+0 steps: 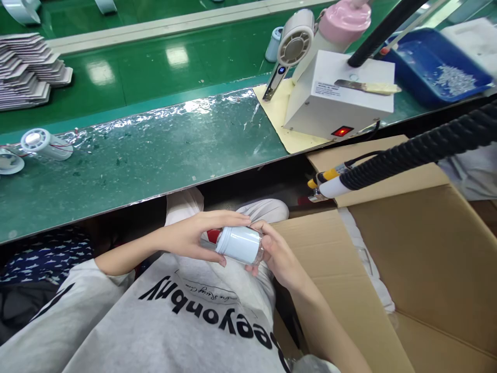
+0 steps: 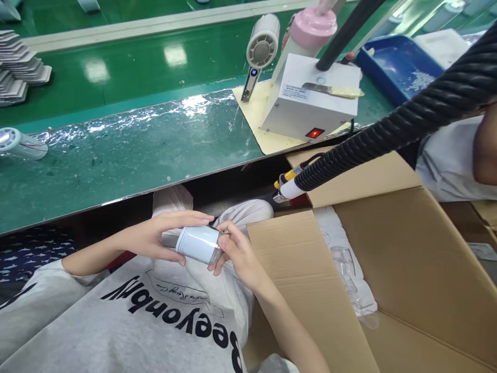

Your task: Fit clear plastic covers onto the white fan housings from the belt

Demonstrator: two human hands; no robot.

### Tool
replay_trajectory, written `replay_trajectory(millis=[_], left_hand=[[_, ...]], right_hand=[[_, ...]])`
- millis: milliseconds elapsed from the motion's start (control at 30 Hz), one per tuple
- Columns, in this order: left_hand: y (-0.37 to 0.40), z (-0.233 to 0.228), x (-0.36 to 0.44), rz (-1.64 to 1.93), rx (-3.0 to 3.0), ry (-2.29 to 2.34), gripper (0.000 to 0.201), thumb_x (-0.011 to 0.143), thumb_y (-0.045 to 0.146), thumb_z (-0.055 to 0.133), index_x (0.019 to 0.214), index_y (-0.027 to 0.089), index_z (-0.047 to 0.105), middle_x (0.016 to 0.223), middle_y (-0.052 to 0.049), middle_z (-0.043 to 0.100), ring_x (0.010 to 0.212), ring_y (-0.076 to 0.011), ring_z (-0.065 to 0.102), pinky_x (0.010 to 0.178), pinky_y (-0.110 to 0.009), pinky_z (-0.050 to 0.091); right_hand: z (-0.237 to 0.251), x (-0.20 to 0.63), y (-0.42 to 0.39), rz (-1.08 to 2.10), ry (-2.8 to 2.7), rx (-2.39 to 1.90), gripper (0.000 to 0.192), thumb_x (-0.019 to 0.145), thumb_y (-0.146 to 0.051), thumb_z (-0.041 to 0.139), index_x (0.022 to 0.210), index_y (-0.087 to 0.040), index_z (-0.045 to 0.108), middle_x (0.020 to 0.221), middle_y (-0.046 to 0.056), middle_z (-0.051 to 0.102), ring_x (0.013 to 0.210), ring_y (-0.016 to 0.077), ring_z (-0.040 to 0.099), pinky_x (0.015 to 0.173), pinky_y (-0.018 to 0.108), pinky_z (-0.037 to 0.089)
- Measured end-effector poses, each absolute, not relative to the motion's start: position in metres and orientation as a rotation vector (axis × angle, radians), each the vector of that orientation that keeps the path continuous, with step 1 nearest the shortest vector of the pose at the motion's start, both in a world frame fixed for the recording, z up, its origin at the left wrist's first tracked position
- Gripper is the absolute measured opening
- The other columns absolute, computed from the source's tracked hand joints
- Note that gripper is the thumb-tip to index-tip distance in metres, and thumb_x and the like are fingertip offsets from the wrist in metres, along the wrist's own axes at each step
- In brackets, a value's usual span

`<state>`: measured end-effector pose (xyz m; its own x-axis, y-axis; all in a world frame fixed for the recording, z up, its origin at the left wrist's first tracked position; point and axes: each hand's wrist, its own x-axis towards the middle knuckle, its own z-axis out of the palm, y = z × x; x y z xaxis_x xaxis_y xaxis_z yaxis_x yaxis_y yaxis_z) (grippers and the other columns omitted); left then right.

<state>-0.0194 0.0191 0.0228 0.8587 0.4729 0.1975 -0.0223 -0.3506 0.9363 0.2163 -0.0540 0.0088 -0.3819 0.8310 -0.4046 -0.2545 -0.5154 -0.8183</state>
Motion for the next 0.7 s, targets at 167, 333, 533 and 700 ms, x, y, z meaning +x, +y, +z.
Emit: replay_trajectory(millis=[167,333,533,700], left_hand=[[0.0193,0.0213,-0.019,0.559,1.863,0.319,0.092,0.081,0.025,0.084,0.159,0.037,0.035,0.159,-0.012,0.05,0.147,-0.0296,0.049,0.122,-0.047,0.041],[0.0182,0.0199,-0.0189,0.562,1.866,0.33,0.091,0.082,0.024,0.083,0.159,0.036,0.036,0.158,-0.014,0.051,0.146,-0.0305,0.05,0.12,-0.049,0.042],[0.0153,0.0193,-0.0178,0.608,1.879,0.348,0.078,0.085,0.023,0.08,0.153,0.035,0.046,0.153,-0.014,0.055,0.139,-0.0297,0.056,0.114,-0.046,0.048],[0.011,0.0232,-0.0152,0.649,1.833,0.427,0.067,0.084,0.026,0.08,0.145,0.03,0.055,0.142,-0.014,0.062,0.13,-0.0288,0.061,0.108,-0.043,0.052]], right_hand=[[0.0101,0.2125,-0.0525,2.057,-0.774,-1.102,0.065,0.076,-0.081,0.07,0.093,-0.021,0.05,0.056,-0.005,0.063,0.038,0.0135,0.061,0.032,0.017,0.045],[0.0109,0.2097,-0.0492,2.203,-0.656,-1.079,0.073,0.073,-0.086,0.066,0.099,-0.02,0.053,0.053,-0.001,0.066,0.034,0.0134,0.056,0.029,0.016,0.039],[0.0111,0.2091,-0.0474,2.383,-0.591,-1.045,0.077,0.074,-0.09,0.059,0.082,-0.015,0.066,0.053,0.002,0.064,0.031,0.0073,0.046,0.026,0.014,0.028],[0.007,0.2126,-0.0523,2.327,-0.809,-1.02,0.085,0.08,-0.096,0.039,0.069,-0.015,0.064,0.052,0.003,0.058,0.033,0.0082,0.044,0.028,0.017,0.029]])
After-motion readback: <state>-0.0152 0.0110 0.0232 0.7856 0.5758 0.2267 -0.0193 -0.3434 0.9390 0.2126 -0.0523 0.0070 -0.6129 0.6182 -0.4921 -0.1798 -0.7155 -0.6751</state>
